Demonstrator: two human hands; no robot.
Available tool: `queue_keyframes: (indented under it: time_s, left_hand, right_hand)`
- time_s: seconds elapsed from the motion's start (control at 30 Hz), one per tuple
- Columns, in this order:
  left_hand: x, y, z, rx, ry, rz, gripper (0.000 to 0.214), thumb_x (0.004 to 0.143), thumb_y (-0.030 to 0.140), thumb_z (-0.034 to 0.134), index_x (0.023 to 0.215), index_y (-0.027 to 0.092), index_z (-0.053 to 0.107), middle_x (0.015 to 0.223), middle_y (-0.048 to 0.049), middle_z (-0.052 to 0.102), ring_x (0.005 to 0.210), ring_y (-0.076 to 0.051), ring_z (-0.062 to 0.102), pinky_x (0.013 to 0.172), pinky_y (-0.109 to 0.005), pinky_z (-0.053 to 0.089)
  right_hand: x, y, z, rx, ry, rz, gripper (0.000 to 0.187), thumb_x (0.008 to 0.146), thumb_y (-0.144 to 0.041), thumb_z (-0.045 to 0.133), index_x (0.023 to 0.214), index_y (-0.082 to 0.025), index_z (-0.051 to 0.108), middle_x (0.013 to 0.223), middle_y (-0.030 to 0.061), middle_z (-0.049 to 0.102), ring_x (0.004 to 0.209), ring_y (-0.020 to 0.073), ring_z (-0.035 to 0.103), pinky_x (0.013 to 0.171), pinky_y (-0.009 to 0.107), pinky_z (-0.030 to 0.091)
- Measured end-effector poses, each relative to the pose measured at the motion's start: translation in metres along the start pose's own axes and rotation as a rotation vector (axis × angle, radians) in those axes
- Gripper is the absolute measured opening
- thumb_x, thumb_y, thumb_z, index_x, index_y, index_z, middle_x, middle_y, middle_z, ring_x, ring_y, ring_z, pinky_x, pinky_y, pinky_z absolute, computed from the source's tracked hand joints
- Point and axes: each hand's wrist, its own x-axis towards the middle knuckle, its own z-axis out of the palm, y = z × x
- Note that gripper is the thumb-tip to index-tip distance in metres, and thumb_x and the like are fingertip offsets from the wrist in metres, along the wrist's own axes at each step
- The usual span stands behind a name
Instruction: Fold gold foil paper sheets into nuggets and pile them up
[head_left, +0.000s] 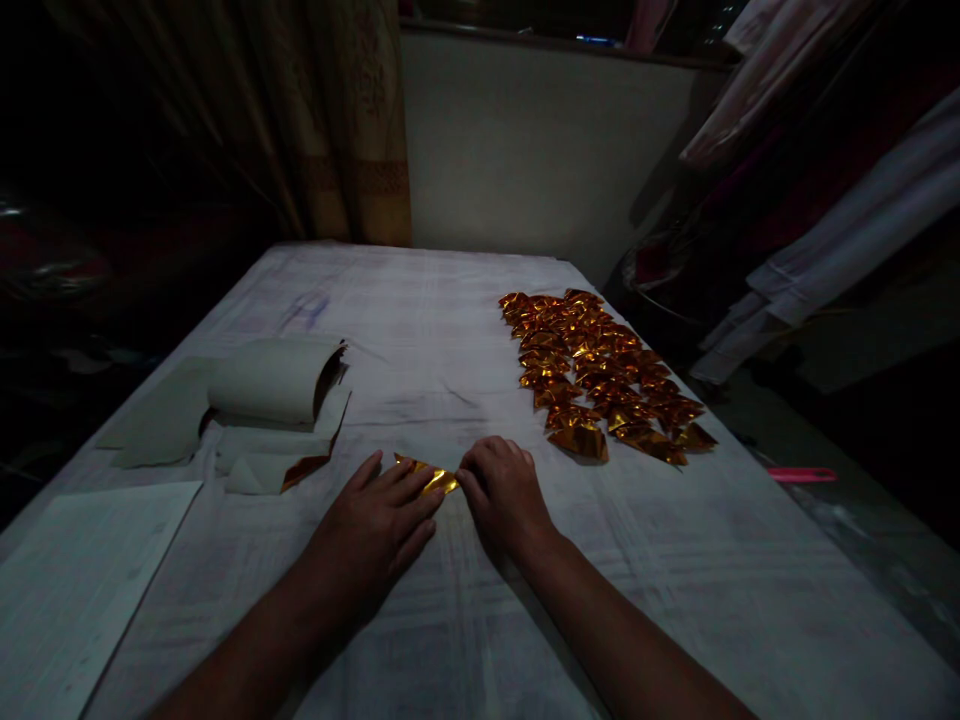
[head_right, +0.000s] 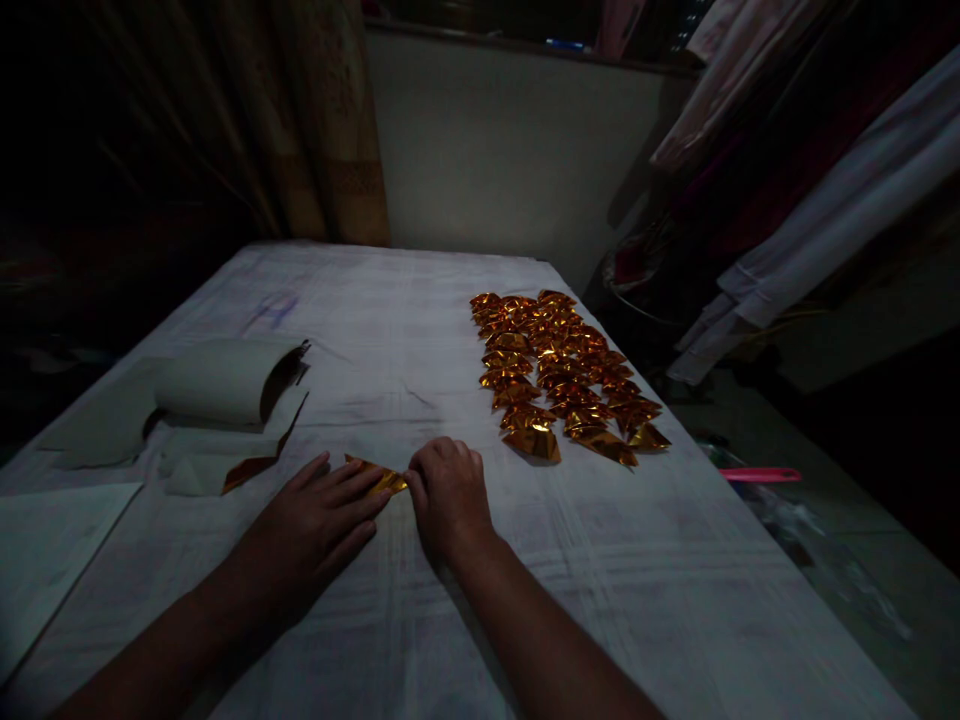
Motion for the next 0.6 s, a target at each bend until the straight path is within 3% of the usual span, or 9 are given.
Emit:
queue_keyframes:
  time_s: [0.27,0.6]
  left_hand:
    - [-0.002,-0.013,-0.007,-0.044,-0.086,0.059,0.035,0.101,0.032,0.051,0.135,0.030,0.061,0.143,-0.0044,0.061,0.131,-0.027,0.056,0.116,-0.055,0.031]
    - [0.003,-0.002,0.001,0.027,0.057,0.066,0.030,0.100,0.029,0.050,0.124,0.025,0.067,0.131,-0.0071,0.069,0.120,-0.027,0.062,0.108,-0.051,0.041]
  right_hand:
    - [0.001,0.000,-0.001,-0.009,-0.013,-0.003,0.009,0.090,-0.015,0.068,0.084,-0.022,0.065,0.092,0.0027,0.066,0.093,0.0218,0.057,0.083,0.034,0.035]
    - [0.000,-0.001,0.003,-0.029,0.055,-0.057,0.012,0.089,-0.028,0.072,0.084,-0.022,0.064,0.090,0.0031,0.066,0.090,0.0222,0.056,0.080,0.035,0.035]
